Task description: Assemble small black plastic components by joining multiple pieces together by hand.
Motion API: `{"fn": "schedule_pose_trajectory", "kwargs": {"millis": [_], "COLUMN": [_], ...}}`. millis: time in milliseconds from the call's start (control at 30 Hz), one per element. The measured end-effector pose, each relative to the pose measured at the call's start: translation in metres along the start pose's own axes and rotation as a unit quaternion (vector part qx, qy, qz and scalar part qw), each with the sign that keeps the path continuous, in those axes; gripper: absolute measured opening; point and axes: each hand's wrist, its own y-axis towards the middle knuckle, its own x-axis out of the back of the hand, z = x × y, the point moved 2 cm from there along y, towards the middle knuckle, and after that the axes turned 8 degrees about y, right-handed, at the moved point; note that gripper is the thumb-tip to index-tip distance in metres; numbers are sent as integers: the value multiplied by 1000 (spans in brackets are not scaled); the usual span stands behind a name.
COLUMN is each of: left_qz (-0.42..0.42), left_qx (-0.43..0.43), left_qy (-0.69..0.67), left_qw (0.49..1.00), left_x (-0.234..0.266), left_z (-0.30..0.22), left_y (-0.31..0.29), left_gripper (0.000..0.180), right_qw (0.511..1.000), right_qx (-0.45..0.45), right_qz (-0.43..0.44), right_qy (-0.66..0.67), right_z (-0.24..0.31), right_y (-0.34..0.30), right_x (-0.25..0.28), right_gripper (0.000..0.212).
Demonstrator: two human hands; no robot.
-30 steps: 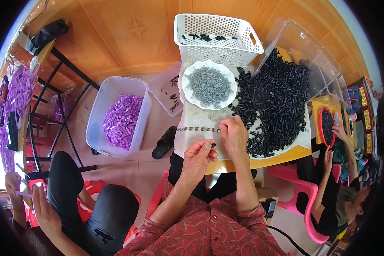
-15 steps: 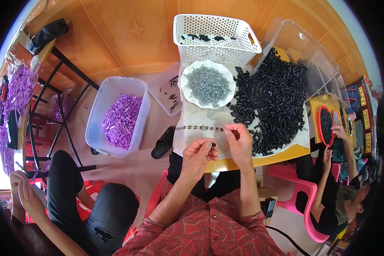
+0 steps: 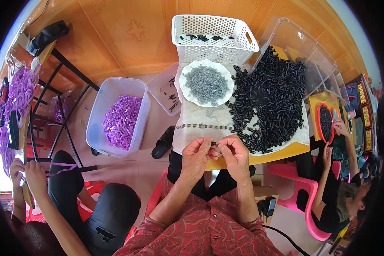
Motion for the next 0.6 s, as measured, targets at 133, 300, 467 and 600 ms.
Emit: {"fn": "schedule_pose_trajectory", "kwargs": {"millis": [133,300,467,600], "left_qz": [-2,-7,-5,33], "left_qx": [-14,-23,-39,-43], "left_qy": [14,38,74,53], "left_qw": [1000,999,996,997], "left_x": [-2,0,0,-4], "left_z": [-1,1,1,-4], "left_y": [-1,-1,-2,-4], "left_gripper": [19,19,20,22], "right_qw": [1000,1000,997,992], "right_qx": [1,3,39,68], "right_qz": [3,-1,-4,-16], "right_qy": [0,-5,-67,-103], "right_z": [2,8,11,19], "right_y": [-1,-3,-6,-7], "right_x": [0,-2,-1,-2], "right_gripper": [9,9,7,7]}}
